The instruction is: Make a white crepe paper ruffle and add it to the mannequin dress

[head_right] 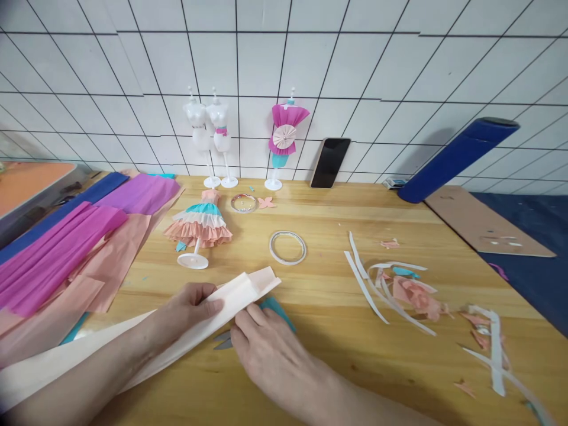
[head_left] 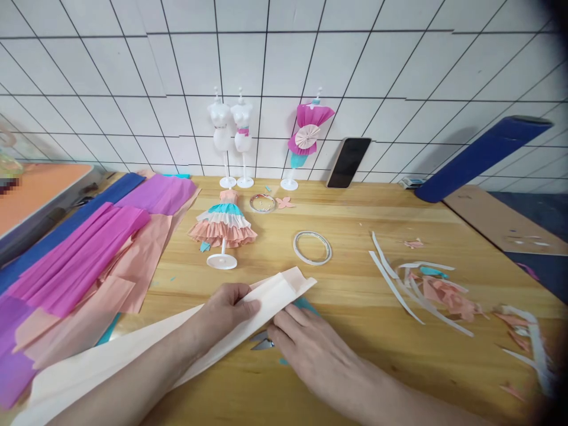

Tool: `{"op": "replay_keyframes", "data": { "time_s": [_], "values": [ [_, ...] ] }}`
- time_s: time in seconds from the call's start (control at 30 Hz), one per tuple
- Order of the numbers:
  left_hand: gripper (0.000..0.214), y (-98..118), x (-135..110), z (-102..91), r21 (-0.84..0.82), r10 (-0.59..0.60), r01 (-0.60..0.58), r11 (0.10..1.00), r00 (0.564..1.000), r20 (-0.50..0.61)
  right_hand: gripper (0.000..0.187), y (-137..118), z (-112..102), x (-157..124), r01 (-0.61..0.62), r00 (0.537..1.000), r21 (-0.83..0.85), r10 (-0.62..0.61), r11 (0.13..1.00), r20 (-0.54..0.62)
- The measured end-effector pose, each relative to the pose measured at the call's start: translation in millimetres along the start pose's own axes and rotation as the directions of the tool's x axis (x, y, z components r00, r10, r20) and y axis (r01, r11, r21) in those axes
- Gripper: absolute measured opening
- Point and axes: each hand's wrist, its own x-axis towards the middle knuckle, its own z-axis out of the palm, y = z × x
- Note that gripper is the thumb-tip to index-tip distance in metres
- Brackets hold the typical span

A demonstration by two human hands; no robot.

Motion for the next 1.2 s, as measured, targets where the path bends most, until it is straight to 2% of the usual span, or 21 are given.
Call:
{"op": "replay_keyframes", "data": {
  "time_s": [0.07,0.17,0.27,0.3,0.37,0.43,0.47,0.53,0.6,0.67,0.73,0.77,0.83,0.9,0.93,0.97,1.03,1.07,1.13,1.2],
  "values": [
    [0.046,-2,0,0.1,0.049,0.007,-0.007,0.999,1.000,-0.015,0.007,-2,-2,2,-0.005,1.000,-0.033,0.005,0.999,0.005],
    [0.044,-3,-1,-0.2,0.088,0.026,-0.028,0.996,0.999,0.024,0.005,-5,-3,3,0.032,0.999,-0.089,-0.035,0.996,-0.029],
    [0.043,-3,-2,-0.4,0.141,0.050,-0.056,0.988,0.997,0.050,0.022,-7,-2,-2,0.079,0.994,-0.100,-0.086,0.992,-0.064],
    [0.043,-2,-2,-0.4,0.159,0.055,-0.064,0.985,0.997,0.055,0.022,-8,-3,-6,0.082,0.995,-0.086,-0.087,0.993,-0.055],
    [0.042,-2,-3,-0.1,0.198,0.065,-0.074,0.977,0.997,0.049,0.019,-8,-6,-15,0.049,0.999,0.010,-0.049,0.999,-0.015],
    [0.041,0,-4,0.7,0.245,0.079,-0.087,0.966,0.996,0.042,0.021,-6,-13,-25,-0.062,0.998,0.225,0.060,0.972,0.017],
    [0.040,1,-5,1.4,0.265,0.087,-0.096,0.959,0.995,0.045,0.021,-5,-17,-30,-0.141,0.989,0.363,0.144,0.921,0.018],
    [0.038,2,-8,3.5,0.308,0.098,-0.112,0.945,0.993,0.063,0.017,-2,-24,-38,-0.300,0.932,0.602,0.361,0.740,0.020],
    [0.036,3,-11,6.5,0.390,0.126,-0.137,0.910,0.991,0.055,0.020,0,-28,-43,-0.375,0.850,0.796,0.519,0.475,0.091],
    [0.033,1,-14,10.3,0.547,0.224,-0.197,0.813,0.974,0.019,0.028,1,-28,-43,-0.364,0.788,0.917,0.579,0.163,0.210],
    [0.027,-2,-18,14.1,0.723,0.385,-0.280,0.631,0.923,0.021,0.029,1,-26,-42,-0.304,0.757,0.947,0.578,-0.100,0.304],
    [0.024,-3,-19,15.7,0.798,0.468,-0.316,0.514,0.882,0.048,0.029,2,-25,-41,-0.272,0.744,0.945,0.583,-0.185,0.328],
    [0.023,-7,-22,18.5,0.903,0.613,-0.350,0.249,0.779,0.133,0.028,3,-25,-39,-0.208,0.718,0.944,0.616,-0.255,0.324],
    [0.024,-9,-24,21.2,0.947,0.702,-0.320,-0.008,0.673,0.233,0.025,4,-27,-38,-0.159,0.687,0.965,0.678,-0.209,0.260],
    [0.023,-9,-25,22.8,0.950,0.721,-0.291,-0.113,0.634,0.280,0.023,4,-28,-38,-0.160,0.668,0.976,0.711,-0.149,0.218],
    [0.022,-10,-27,24.9,0.945,0.723,-0.262,-0.196,0.613,0.320,0.022,4,-28,-38,-0.191,0.650,0.979,0.739,-0.066,0.177],
    [0.018,-11,-29,30.7,0.927,0.697,-0.230,-0.296,0.612,0.374,0.034,1,-25,-39,-0.337,0.648,0.929,0.753,0.152,0.112],
    [0.017,-12,-30,34.4,0.922,0.682,-0.224,-0.317,0.622,0.385,0.045,0,-22,-40,-0.419,0.669,0.866,0.738,0.275,0.089],
    [0.015,-14,-32,42.4,0.922,0.658,-0.222,-0.319,0.648,0.384,0.062,-2,-12,-43,-0.495,0.745,0.710,0.665,0.501,0.051],
    [0.014,-16,-32,50.1,0.928,0.646,-0.220,-0.299,0.670,0.367,0.064,-1,-1,-44,-0.437,0.827,0.599,0.562,0.671,-0.026]
  ]
}}
